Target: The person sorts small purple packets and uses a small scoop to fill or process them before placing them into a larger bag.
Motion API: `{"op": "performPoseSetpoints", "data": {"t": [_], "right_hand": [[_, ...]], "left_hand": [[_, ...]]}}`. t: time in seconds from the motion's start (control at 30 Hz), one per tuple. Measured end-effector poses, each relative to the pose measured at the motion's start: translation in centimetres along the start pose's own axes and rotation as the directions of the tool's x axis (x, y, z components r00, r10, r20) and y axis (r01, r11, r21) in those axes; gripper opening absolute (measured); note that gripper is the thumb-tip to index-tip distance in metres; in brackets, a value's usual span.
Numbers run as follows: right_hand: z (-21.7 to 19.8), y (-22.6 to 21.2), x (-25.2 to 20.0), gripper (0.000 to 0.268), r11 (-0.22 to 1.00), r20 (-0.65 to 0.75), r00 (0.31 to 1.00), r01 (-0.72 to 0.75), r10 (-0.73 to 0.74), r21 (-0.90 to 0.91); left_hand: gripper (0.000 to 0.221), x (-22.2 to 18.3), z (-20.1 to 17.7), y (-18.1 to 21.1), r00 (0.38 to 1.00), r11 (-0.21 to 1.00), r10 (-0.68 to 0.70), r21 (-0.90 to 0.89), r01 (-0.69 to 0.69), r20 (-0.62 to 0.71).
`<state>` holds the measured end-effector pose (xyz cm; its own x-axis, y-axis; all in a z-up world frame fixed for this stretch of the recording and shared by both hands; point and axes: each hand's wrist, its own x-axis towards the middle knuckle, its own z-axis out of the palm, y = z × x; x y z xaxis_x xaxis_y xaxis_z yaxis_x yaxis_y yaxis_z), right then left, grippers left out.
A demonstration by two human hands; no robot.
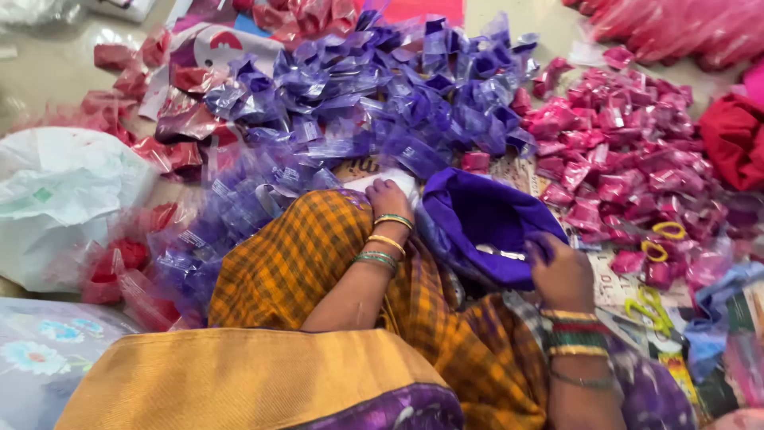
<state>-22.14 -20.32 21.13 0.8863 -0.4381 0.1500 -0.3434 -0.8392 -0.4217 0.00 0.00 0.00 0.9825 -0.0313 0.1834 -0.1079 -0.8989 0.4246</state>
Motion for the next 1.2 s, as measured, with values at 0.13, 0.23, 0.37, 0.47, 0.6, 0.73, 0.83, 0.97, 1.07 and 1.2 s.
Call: {"op": "performPoseSetpoints", "data": {"t": [0.13, 0.23, 0.37, 0.47, 0.6, 0.73, 0.83, 0.97, 1.07, 1.2], "right_hand": [[1.1, 0.5, 0.7, 0.023, 0.999, 0.006, 0.999, -0.034, 0.034, 0.034], [0.9, 0.8, 0.8, 0.023, 0.994, -0.012, 0.994, -0.107, 0.107, -0.025], [-1.1, -0.4, 0.1, 0.025, 0.98, 0.05, 0.98, -0.188, 0.191, -0.064], [-1.4, -0.4, -0.1, 0.026, 0.975, 0.041, 0.974, -0.221, 0.223, -0.034], [0.6, 0.4, 0.3, 0.031, 0.972, 0.06, 0.973, -0.218, 0.224, -0.092], [1.6, 1.0, 0.6, 0.03, 0.973, 0.088, 0.97, -0.221, 0.227, -0.071], [2.3, 1.6, 0.8, 0.029, 0.973, 0.092, 0.969, -0.225, 0.228, -0.041], [3.0, 1.7, 1.0, 0.026, 0.983, 0.068, 0.981, -0.179, 0.181, -0.028], [3.2, 1.0, 1.3, 0.024, 0.989, 0.035, 0.988, -0.149, 0.149, 0.009], [3.2, 0.4, 1.5, 0.023, 0.992, 0.028, 0.992, -0.127, 0.127, 0.01]], "left_hand": [[0.042, 0.6, 2.2, -1.2, 0.992, 0.998, -0.006, 0.061, -0.002, 0.129], [0.032, 1.0, 3.7, -1.7, 0.987, 0.995, 0.025, 0.087, -0.039, 0.157], [0.021, 0.8, 2.5, -1.0, 0.971, 0.976, 0.1, 0.169, -0.139, 0.218], [0.022, 0.4, 3.0, -0.9, 0.956, 0.951, 0.143, 0.231, -0.204, 0.257], [0.02, 0.1, 0.4, -0.3, 0.947, 0.925, 0.164, 0.291, -0.246, 0.278], [0.019, -0.3, -0.3, -0.3, 0.925, 0.937, 0.195, 0.217, -0.274, 0.327], [0.017, -0.4, -1.0, -0.3, 0.967, 0.973, 0.185, 0.105, -0.206, 0.175], [0.012, -0.2, -4.6, 0.2, 0.996, 0.993, 0.09, -0.084, -0.088, 0.02], [0.016, 0.5, -4.6, 0.0, 1.0, 0.966, -0.013, -0.26, 0.016, 0.013], [0.026, 0.5, -3.9, -0.4, 0.993, 0.875, -0.119, -0.472, 0.104, -0.002]]}}
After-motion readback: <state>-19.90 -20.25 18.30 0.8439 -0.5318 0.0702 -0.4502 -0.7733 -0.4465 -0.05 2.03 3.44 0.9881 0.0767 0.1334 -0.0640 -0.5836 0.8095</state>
